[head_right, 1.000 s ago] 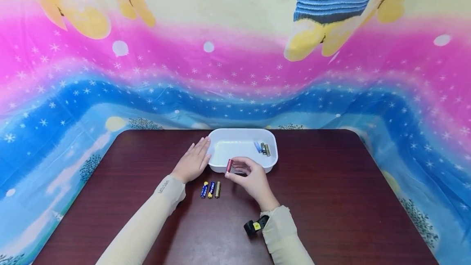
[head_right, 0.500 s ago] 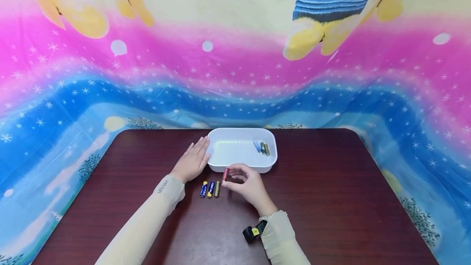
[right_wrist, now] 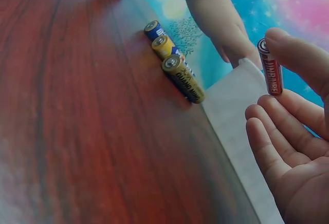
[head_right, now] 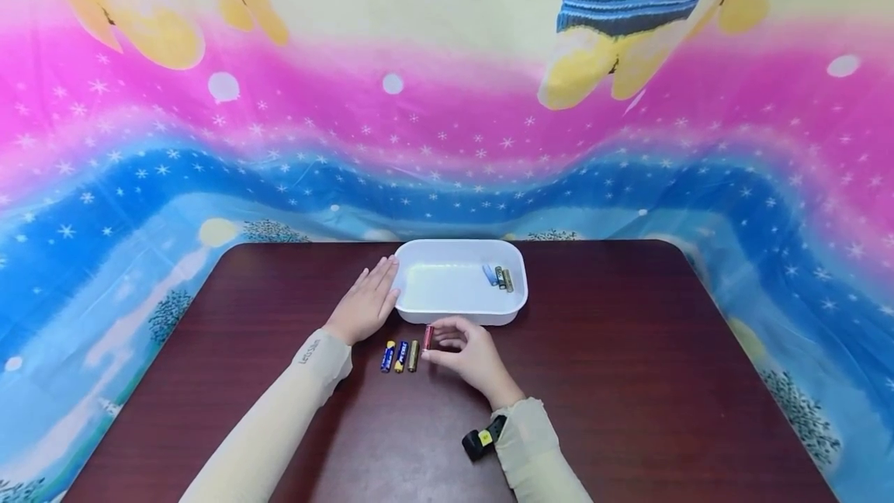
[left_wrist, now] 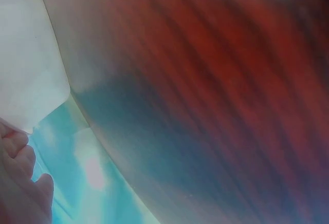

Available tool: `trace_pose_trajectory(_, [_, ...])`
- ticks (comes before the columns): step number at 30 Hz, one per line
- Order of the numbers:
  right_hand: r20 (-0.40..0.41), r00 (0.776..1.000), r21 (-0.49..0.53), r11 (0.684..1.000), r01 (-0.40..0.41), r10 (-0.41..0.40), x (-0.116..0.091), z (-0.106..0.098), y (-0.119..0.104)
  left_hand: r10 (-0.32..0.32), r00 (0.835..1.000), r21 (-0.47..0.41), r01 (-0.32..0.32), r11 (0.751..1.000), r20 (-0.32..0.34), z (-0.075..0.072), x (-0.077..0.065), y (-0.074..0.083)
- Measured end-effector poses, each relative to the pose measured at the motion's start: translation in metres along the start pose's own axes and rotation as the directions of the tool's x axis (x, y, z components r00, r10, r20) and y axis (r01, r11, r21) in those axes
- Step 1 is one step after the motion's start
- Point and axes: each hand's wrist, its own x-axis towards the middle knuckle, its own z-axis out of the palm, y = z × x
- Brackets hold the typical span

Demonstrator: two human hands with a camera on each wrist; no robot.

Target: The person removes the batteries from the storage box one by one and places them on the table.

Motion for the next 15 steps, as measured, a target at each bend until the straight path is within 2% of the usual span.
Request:
trace_pose_trajectory(8, [0.038, 0.999, -0.018, 0.999, -0.03, 0.031, 0.001, 0.002, 0.012, 0.003, 1.0, 0.009, -0.002, 1.0, -0.011, 0.001, 0.0, -0.001])
trace_pose_trajectory(15, [0.02, 0.999, -0.066, 0.998, -0.026, 0.027, 0.0, 0.002, 0.016, -0.002, 1.0, 0.004, 0.002, 1.0, 0.001, 0.001, 0.002, -0.001])
